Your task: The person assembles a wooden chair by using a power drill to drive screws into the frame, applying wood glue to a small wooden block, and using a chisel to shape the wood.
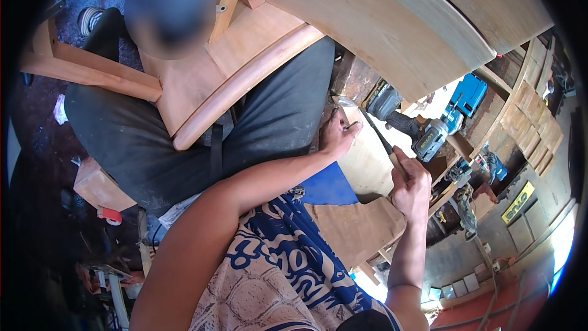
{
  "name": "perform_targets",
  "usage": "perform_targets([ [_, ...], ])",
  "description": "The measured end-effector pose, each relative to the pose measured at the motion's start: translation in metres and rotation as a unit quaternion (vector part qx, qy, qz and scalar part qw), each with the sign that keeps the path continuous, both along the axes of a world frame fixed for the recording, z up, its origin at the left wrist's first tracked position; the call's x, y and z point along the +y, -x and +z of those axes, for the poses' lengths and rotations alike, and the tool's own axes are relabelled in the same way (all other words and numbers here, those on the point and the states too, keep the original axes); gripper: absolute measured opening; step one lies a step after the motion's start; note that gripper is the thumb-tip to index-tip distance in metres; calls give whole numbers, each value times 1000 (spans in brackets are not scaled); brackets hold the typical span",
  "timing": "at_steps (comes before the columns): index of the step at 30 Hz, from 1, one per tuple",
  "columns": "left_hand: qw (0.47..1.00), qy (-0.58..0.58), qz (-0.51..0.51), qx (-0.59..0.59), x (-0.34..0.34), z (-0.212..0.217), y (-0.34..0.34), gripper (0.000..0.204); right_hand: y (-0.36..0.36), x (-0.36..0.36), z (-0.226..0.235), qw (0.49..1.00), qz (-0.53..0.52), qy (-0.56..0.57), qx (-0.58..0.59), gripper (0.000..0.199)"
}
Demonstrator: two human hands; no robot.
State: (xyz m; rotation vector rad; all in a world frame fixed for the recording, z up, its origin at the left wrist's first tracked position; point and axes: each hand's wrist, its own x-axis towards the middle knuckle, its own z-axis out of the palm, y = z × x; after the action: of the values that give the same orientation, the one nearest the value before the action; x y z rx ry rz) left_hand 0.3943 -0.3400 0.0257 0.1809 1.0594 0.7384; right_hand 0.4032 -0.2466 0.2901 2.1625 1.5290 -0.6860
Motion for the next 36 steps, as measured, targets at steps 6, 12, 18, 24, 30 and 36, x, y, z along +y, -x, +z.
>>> perform_targets([
  [6,1000,1,-10,6,3,3,3,53,1,3,1,1000,-2,8,2,47],
  [12,998,-9,-59,34,3,-1,4,51,2,4,1,1000,-6,-4,9,48],
  [18,1000,-1,-19,11,3,2,5,51,1,6,1,1000,4,19,-1,48],
  [24,1000,2,-17,4,6,6,6,50,-1,7,2,1000,3,15,4,48],
  [30,1000,3,-25,5,6,5,7,51,0,9,1,1000,7,6,14,48],
  [36,1000,1,-25,11,2,0,2,52,2,12,2,1000,10,28,-1,48],
])
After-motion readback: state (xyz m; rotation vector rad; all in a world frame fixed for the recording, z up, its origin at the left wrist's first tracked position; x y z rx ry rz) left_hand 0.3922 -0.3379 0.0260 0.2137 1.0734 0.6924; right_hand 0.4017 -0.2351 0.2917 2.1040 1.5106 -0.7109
